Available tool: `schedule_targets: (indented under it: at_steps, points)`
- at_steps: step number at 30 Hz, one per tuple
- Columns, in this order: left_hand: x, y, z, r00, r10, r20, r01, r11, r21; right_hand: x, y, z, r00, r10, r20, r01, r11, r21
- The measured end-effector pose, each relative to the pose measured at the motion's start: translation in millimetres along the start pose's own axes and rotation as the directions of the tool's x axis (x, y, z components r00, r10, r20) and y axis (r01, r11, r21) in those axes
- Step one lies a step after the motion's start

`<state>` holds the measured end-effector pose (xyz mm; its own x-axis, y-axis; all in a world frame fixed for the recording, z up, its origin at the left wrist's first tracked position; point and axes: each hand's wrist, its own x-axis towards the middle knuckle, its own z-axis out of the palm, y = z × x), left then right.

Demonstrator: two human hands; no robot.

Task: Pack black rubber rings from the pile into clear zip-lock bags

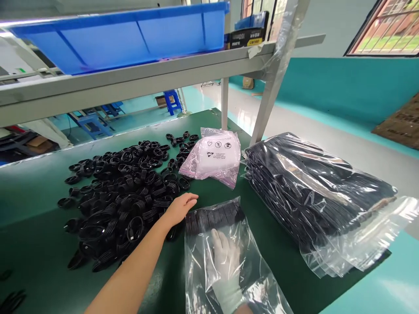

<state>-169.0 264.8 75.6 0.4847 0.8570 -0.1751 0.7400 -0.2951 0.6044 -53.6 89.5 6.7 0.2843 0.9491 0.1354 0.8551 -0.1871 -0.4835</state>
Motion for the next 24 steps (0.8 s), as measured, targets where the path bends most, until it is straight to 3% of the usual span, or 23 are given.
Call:
schedule_targets:
  at_steps: [7,12,18,24]
  points:
    - [-17.7,-0.3,9.9,0.990,0.027,0.136,-0.031,0.999,0.022,1.0,3.5,5.5,1.000,-0.001,0.021,0.001,1.000,0.013]
    - [-13.5,7.5,16.1,0.990,-0.026,0.142,0.022,0.999,0.027,0.5,2.2,5.8,1.000,0.006,0.023,-0.006,1.000,0.003]
    - [-12.9,6.8,20.9,0.984,0.024,0.177,-0.029,0.999,0.021,2.6,-2.5,2.3,0.999,0.022,0.035,-0.023,1.000,0.004]
    - [-4.9,12.9,26.1,0.989,0.064,0.131,-0.067,0.998,0.013,4.7,-3.1,1.2,0.999,0.032,0.020,-0.033,0.999,0.007]
